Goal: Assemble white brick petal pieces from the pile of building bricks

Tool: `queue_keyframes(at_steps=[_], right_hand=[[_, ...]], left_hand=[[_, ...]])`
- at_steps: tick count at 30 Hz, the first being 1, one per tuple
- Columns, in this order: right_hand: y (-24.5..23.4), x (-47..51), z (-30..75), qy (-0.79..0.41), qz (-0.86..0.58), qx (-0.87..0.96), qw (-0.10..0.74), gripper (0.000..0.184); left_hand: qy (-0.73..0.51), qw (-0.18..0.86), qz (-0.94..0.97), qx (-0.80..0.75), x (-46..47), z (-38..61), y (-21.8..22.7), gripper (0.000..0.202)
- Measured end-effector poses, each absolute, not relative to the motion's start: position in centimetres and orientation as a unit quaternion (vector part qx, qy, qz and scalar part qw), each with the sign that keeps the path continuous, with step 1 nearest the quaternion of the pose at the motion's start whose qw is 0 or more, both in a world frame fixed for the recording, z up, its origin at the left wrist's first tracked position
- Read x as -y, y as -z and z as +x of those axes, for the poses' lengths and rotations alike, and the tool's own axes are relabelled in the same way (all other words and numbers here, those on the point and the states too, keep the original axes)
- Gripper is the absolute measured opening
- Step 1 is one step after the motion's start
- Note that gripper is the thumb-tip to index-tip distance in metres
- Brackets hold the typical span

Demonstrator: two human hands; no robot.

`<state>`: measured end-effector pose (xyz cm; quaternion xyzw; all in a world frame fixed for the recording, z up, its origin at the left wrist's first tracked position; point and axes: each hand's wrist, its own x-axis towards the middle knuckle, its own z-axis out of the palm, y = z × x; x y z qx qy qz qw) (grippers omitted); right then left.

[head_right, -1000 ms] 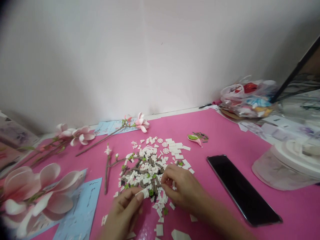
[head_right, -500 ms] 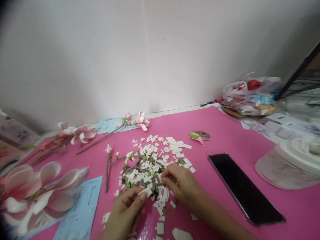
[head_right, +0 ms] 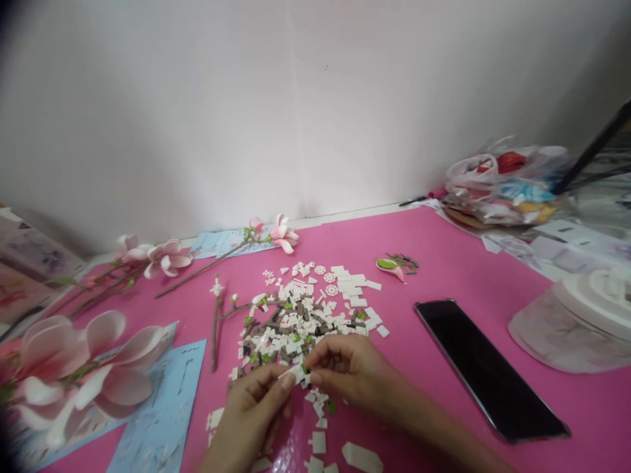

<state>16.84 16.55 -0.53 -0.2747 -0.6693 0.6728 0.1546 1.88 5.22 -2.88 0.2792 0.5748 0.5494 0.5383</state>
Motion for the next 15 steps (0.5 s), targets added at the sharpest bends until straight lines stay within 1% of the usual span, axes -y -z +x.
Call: queue_keyframes(at_steps=[5, 9, 12, 15], right_hand=[[0.93, -16.28, 16.71, -0.640, -0.276, 0.698, 0.165, 0.013], [0.91, -16.15, 16.61, -0.595, -0.273, 0.736, 0.174, 0.005], [0.82, -15.96, 16.53, -0.567, -0.267, 0.757, 0.186, 0.005], [0.65, -15.82, 16.53, -0.596, -0.266, 0.736, 0.181, 0.006]], left_hand=[[-0.549, 0.557, 0.259, -0.568, -5.16, 2.35, 2.76, 0.042], [-0.542, 0.543, 0.277, -0.579, -5.20, 2.44, 2.71, 0.031], [-0.522, 0.518, 0.309, -0.603, -5.18, 2.28, 2.86, 0.024], [-0.521, 0.504, 0.318, -0.611, -5.08, 2.09, 3.20, 0.023]])
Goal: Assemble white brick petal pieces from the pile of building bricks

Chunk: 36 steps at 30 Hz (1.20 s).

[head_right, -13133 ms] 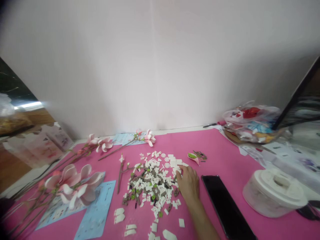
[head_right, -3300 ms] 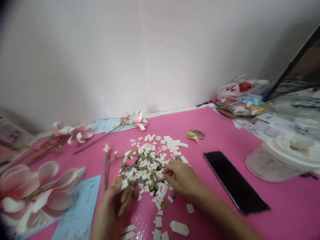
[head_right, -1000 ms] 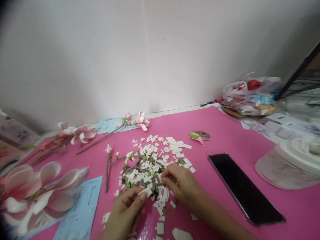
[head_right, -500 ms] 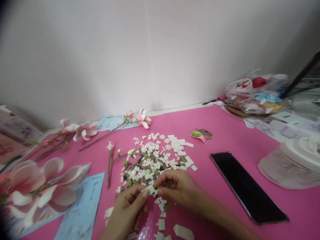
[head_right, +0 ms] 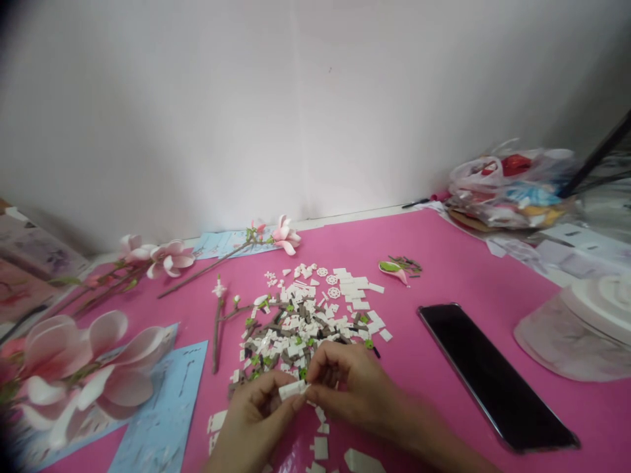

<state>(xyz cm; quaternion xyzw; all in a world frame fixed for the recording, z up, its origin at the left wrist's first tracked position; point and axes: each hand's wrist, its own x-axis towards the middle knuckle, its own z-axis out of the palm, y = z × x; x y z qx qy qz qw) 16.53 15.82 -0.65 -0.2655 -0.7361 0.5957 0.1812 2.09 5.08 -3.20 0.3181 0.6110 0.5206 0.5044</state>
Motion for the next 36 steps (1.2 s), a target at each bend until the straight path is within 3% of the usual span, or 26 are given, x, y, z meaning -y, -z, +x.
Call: queue_keyframes(at_steps=[3, 9, 17, 24, 29, 33, 36], right_hand=[[0.3, -15.9, 16.6, -0.624, -0.268, 0.714, 0.168, 0.012], [0.0, -16.1, 16.7, -0.518, -0.220, 0.804, 0.193, 0.011], [0.3, -16.1, 16.6, -0.510, -0.193, 0.815, 0.198, 0.012], [-0.7, -16.2, 16.7, -0.518, -0.226, 0.804, 0.184, 0.019], [-1.0, -17.7, 17.5, -0.527, -0.341, 0.752, 0.201, 0.026], [-1.0, -18.6, 18.4, -0.455, -0.371, 0.798, 0.134, 0.013], [-0.8, -18.7, 18.7, -0.427, -0.357, 0.826, 0.091, 0.015]], left_hand=[[-0.521, 0.505, 0.325, -0.607, -5.0, 1.9, 3.6, 0.024], [-0.522, 0.498, 0.347, -0.599, -5.0, 1.7, 3.7, 0.022], [-0.478, 0.491, 0.391, -0.615, -4.7, 1.5, 3.2, 0.020], [-0.491, 0.532, 0.340, -0.601, -4.7, 2.2, 2.1, 0.032], [-0.551, 0.535, 0.225, -0.600, -4.8, 2.1, 1.0, 0.042], [-0.588, 0.513, 0.201, -0.592, -5.2, 1.5, 1.4, 0.039], [-0.599, 0.511, 0.197, -0.584, -5.3, 1.3, 1.8, 0.038]])
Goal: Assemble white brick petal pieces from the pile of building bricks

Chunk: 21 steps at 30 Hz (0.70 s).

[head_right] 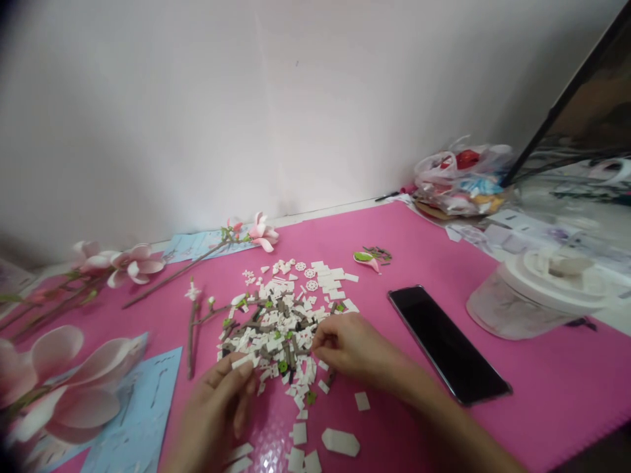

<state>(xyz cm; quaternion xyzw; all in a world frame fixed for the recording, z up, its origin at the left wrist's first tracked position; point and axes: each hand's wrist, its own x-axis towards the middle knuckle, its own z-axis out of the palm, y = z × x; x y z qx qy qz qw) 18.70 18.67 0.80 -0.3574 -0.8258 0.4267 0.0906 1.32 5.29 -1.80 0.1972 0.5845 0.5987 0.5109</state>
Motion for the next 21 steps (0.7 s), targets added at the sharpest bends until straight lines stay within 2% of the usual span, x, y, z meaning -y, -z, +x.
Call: queue_keyframes(at_steps=[5, 16, 21], right_hand=[[-0.4, -18.6, 18.9, -0.402, -0.335, 0.849, 0.062, 0.026], [-0.3, -17.3, 18.2, -0.326, -0.230, 0.916, 0.049, 0.033], [-0.2, -17.4, 18.0, -0.297, -0.235, 0.924, 0.046, 0.027]], left_hand=[[-0.606, 0.514, 0.188, -0.577, -5.3, 1.3, 1.8, 0.036], [-0.603, 0.544, 0.183, -0.554, -5.3, 1.4, 2.2, 0.035], [-0.607, 0.537, 0.179, -0.557, -5.3, 1.5, 2.1, 0.035]])
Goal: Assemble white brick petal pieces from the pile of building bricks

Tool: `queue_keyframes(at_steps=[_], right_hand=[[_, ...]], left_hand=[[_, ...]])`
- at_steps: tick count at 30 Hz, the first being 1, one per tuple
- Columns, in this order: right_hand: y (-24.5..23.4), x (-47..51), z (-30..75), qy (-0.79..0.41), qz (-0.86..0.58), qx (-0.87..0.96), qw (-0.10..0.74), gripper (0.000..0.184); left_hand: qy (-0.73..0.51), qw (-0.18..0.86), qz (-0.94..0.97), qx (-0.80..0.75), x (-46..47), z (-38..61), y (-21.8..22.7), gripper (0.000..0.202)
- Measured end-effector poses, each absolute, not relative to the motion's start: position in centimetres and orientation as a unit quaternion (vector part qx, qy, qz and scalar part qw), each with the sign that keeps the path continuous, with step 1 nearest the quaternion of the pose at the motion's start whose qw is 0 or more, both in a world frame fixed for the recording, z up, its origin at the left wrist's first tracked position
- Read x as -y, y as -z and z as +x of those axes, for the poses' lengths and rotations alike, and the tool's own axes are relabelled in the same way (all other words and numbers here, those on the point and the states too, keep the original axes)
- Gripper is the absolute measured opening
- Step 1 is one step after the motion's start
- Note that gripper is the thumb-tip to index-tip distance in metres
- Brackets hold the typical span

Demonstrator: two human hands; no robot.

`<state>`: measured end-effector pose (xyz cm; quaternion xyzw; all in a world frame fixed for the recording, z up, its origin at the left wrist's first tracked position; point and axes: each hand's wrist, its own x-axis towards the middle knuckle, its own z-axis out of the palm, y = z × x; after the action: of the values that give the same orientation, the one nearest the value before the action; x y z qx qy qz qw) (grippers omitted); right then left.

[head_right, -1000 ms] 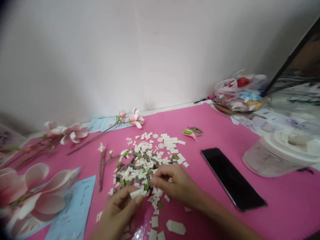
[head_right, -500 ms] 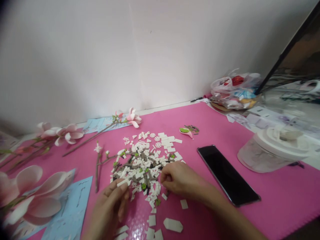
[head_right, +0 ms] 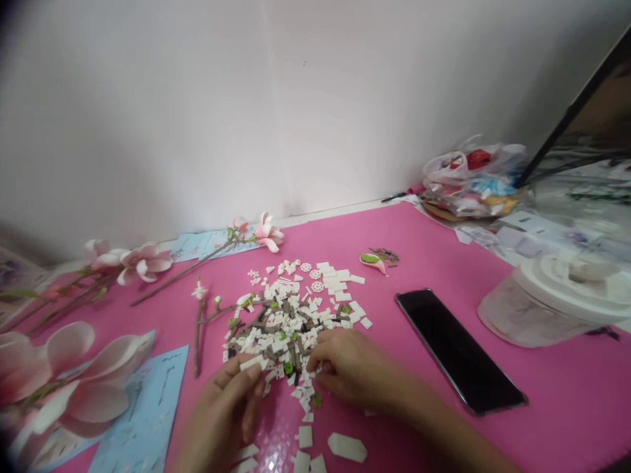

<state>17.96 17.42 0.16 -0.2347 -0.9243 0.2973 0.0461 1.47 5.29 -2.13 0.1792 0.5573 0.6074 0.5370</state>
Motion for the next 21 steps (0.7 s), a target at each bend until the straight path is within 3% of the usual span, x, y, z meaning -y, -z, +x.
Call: queue_keyframes(at_steps=[6, 12, 17, 21], right_hand=[[0.10, -18.09, 17.79, -0.321, -0.288, 0.897, 0.101, 0.022], [0.00, -18.05, 17.59, -0.458, -0.332, 0.806, 0.173, 0.017], [-0.17, -17.90, 17.34, -0.530, -0.342, 0.756, 0.174, 0.022], [-0.08, -18.13, 17.47, -0.513, -0.350, 0.762, 0.184, 0.024]], left_hand=[[-0.598, 0.545, 0.187, -0.557, -5.37, 1.49, 1.89, 0.033], [-0.590, 0.559, 0.186, -0.552, -5.33, 1.66, 1.59, 0.028], [-0.581, 0.565, 0.200, -0.551, -5.30, 1.68, 1.65, 0.030], [-0.591, 0.555, 0.188, -0.554, -5.36, 1.62, 1.75, 0.028]])
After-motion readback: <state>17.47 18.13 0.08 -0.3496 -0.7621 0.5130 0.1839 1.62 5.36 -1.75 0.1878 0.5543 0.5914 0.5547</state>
